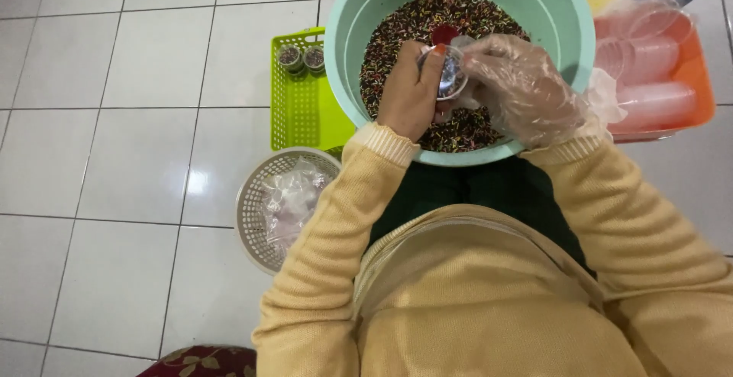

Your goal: The person is sitting on the floor and using a spoon to fill small plastic cups with sprinkles from a large bowl.

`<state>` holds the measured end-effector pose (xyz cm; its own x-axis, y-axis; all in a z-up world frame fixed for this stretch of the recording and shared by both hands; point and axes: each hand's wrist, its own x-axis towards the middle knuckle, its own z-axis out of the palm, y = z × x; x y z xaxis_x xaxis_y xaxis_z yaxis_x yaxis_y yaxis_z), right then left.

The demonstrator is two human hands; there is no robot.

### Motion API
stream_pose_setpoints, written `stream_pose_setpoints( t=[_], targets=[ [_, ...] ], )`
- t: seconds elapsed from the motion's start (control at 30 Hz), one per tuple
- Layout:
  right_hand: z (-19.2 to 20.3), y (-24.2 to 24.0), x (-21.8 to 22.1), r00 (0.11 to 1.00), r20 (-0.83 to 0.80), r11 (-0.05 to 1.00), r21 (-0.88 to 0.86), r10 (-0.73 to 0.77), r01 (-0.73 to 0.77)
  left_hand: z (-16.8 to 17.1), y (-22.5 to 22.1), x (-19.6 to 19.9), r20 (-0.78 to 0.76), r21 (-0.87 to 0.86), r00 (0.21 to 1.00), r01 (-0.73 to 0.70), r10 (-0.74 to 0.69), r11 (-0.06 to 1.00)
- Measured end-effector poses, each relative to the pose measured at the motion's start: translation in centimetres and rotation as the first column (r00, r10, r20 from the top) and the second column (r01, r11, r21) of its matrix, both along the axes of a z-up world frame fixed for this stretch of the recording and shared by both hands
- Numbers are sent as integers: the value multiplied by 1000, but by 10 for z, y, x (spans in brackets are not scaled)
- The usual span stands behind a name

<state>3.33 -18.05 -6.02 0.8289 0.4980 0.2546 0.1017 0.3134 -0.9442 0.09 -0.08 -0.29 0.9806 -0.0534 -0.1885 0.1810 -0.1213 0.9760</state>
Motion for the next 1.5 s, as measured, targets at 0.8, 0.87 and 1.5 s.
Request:
stream_pose_setpoints(
  t=[0.8,0.87,1.5],
  targets=[
    [36,13,-24,999,-36,989,148,27,-21,-9,-1,5,59,243,997,29,-44,970],
    [44,11,-26,993,114,999,-44,-11,16,-13,5,1,82,191,996,31,-47,981],
    [45,6,-32,929,-225,932,-287,-292,223,-17,12,-2,16,-366,999,-25,34,930]
  ],
)
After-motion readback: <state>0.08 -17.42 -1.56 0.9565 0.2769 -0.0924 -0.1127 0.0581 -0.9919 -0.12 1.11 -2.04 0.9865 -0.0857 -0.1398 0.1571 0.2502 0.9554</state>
